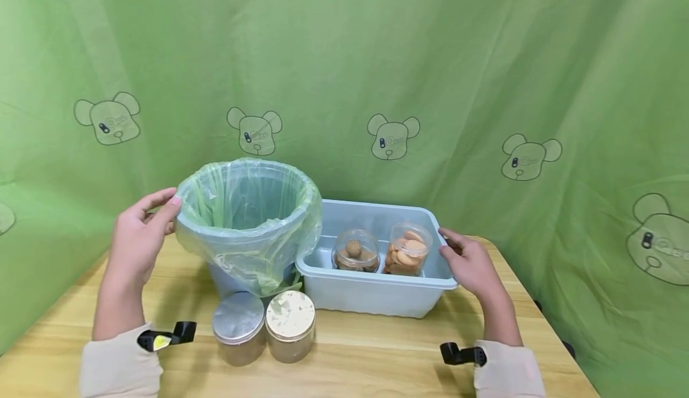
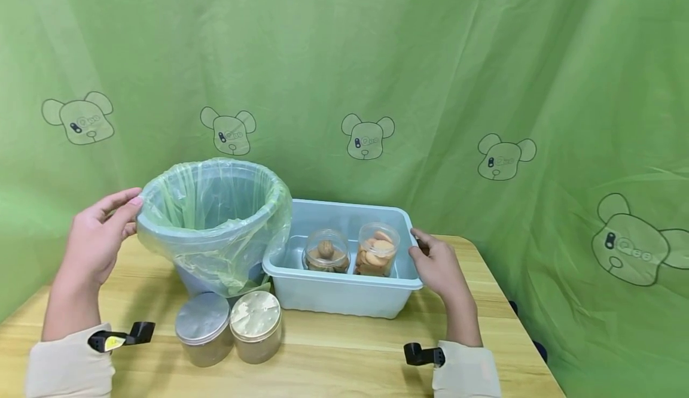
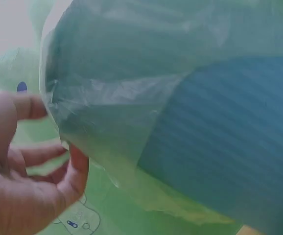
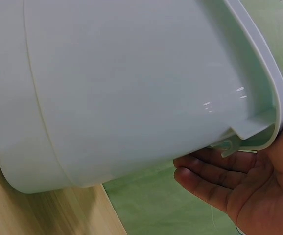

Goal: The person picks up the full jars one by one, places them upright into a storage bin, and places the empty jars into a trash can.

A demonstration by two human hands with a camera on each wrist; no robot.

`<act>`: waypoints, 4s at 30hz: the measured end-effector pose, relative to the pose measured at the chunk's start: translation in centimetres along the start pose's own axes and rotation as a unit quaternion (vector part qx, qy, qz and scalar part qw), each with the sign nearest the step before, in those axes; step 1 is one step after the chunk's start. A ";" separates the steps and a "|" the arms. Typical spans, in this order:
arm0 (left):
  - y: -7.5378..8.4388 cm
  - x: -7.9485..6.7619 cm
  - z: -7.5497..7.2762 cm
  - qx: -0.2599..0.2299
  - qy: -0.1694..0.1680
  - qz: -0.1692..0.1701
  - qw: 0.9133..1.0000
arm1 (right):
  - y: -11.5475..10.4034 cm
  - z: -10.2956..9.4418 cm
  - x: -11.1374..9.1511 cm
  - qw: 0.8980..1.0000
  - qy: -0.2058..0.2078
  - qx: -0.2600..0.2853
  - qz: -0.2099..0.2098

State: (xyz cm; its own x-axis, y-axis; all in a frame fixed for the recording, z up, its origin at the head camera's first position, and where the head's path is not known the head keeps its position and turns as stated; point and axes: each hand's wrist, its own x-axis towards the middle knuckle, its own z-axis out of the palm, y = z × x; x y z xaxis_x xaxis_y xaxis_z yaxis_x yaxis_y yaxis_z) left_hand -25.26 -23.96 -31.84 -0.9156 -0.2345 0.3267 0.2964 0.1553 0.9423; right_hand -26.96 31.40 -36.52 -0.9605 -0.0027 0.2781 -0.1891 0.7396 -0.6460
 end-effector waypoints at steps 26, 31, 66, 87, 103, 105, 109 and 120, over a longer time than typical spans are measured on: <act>-0.2 0.0 -0.3 -0.316 -0.036 -0.070 0.946 | -0.1 -0.2 0.0 1.000 -0.006 -0.018 0.008; -0.2 0.0 -0.2 -0.306 -0.032 -0.072 0.949 | -0.3 -0.5 -0.1 0.999 0.015 -0.029 -0.010; -0.6 0.0 -0.2 -0.306 -0.030 -0.061 0.950 | -12.3 1.7 0.3 0.917 -0.009 -0.204 -0.344; -0.6 0.4 0.0 -0.314 -0.031 -0.065 0.947 | -15.4 8.2 -2.4 0.814 -0.058 -0.274 -0.509; -0.7 0.5 0.0 -0.303 -0.031 -0.063 0.950 | -14.7 14.0 -4.8 0.705 -0.078 -0.326 -0.624; -0.7 0.5 0.0 -0.302 -0.030 -0.063 0.951 | -14.7 14.6 -4.8 0.705 -0.091 -0.331 -0.621; -0.8 0.5 -0.1 -0.302 -0.028 -0.062 0.951 | -14.6 15.7 -4.7 0.704 -0.112 -0.335 -0.616; -0.7 0.6 0.0 -0.294 -0.029 -0.059 0.954 | -14.3 17.0 -4.7 0.710 -0.125 -0.340 -0.604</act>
State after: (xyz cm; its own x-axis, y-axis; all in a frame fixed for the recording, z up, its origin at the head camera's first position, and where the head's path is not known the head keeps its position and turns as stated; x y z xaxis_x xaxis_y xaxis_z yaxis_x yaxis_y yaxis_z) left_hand -25.98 -24.24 -32.31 -0.9603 -0.1601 0.2283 0.2764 -0.4376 0.8556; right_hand -23.25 9.39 -40.70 -0.2036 -0.9678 0.1478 -0.8455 0.2499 0.4718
